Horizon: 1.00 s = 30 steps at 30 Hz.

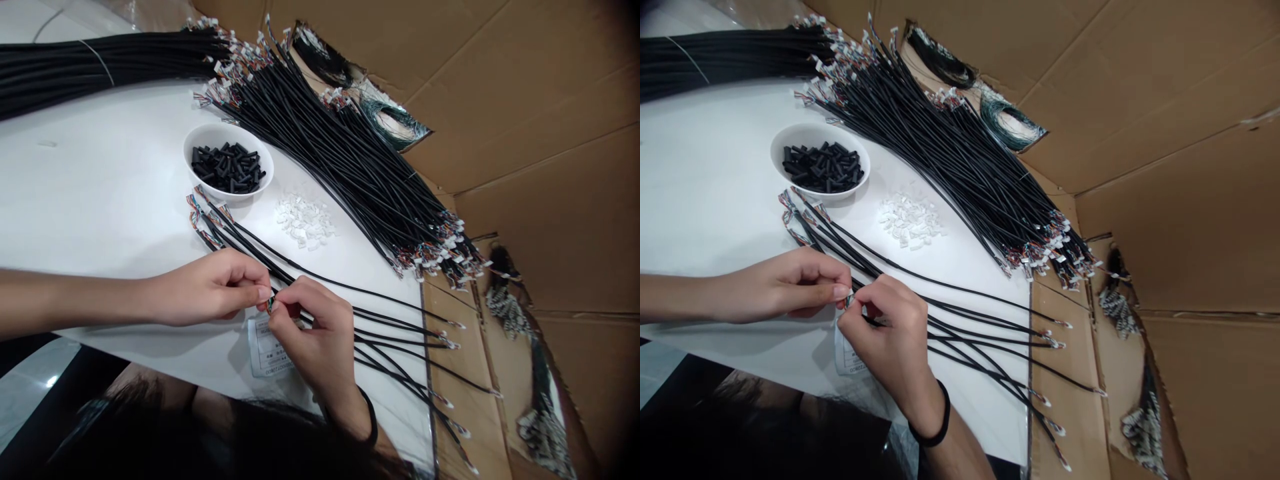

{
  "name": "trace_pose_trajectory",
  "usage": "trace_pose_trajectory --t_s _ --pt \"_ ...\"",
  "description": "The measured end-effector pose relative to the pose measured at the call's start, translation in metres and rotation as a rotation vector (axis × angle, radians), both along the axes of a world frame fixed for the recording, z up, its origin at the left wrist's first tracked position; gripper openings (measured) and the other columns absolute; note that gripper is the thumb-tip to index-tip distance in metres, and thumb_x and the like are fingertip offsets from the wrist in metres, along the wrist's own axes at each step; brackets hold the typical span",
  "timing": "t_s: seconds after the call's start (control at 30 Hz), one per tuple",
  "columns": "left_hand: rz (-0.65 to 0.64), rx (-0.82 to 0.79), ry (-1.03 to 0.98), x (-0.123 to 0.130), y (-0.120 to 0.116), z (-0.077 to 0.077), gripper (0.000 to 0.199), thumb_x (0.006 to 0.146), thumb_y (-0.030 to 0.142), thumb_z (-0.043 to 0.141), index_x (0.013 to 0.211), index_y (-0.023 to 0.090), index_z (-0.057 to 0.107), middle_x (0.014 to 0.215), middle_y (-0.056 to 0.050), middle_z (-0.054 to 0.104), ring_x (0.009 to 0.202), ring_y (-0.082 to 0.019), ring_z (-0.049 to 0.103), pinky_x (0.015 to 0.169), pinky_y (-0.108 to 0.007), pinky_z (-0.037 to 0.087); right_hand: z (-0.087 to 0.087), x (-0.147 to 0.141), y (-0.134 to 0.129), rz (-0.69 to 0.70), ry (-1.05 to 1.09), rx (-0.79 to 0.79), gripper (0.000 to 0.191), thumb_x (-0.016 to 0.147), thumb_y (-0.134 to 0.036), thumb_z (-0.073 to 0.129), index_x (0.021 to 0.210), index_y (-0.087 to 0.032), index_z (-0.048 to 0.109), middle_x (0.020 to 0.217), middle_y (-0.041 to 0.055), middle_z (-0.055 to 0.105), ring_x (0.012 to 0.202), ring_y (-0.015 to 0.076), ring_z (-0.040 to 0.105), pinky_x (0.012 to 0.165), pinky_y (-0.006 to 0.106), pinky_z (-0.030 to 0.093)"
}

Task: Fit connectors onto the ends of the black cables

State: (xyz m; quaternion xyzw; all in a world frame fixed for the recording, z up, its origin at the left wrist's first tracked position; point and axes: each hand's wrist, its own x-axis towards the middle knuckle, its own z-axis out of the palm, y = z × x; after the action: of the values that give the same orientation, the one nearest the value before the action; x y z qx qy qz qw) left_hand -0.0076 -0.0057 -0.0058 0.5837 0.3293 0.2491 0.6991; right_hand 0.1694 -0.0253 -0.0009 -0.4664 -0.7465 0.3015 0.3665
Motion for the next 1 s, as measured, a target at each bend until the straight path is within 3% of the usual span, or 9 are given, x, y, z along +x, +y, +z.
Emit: trace_pose_trajectory --t_s 0.33,0.5,0.67,1.0 --pt "0.014 0.196 0.139 0.0006 0.0004 0.0023 0.027 0.089 0.025 0.047 0.065 0.014 0.05 0.054 0.006 0.038 0.051 -0.007 0.033 0.044 -0.017 0.025 -0.0011 -0.0021 -0.0016 -0.015 -0.02 -0.004 0.018 0.072 -0.008 0.055 0.055 -0.015 0.055 0.053 -0.0037 0.045 0.05 0.0079 0.04 0.049 0.022 0.034" --pt "-0.001 0.211 0.192 -0.0004 0.0011 0.0072 0.022 0.088 0.02 0.045 0.071 0.014 0.056 0.056 0.005 0.042 0.052 -0.007 0.036 0.048 -0.017 0.028 -0.0002 -0.002 -0.0008 -0.029 -0.007 -0.048 0.017 0.071 -0.007 0.054 0.056 -0.016 0.055 0.054 -0.0037 0.046 0.05 0.0081 0.041 0.048 0.021 0.035" --pt "-0.017 0.288 0.27 -0.0007 0.0032 0.0028 0.02 0.085 0.022 0.047 0.07 0.014 0.056 0.055 0.004 0.044 0.052 -0.009 0.039 0.048 -0.018 0.028 -0.0016 -0.0018 0.0 -0.024 -0.018 -0.037 0.018 0.071 -0.009 0.054 0.055 -0.017 0.053 0.054 -0.0042 0.044 0.05 0.008 0.04 0.048 0.021 0.034" --pt "-0.029 0.173 0.222 0.0008 0.0044 -0.0021 0.023 0.084 0.029 0.049 0.066 0.016 0.047 0.056 0.005 0.037 0.052 -0.009 0.033 0.045 -0.018 0.023 -0.0026 -0.0033 -0.0011 -0.041 -0.046 -0.063 0.019 0.071 -0.009 0.053 0.055 -0.018 0.052 0.054 -0.0043 0.044 0.05 0.009 0.04 0.049 0.023 0.034"
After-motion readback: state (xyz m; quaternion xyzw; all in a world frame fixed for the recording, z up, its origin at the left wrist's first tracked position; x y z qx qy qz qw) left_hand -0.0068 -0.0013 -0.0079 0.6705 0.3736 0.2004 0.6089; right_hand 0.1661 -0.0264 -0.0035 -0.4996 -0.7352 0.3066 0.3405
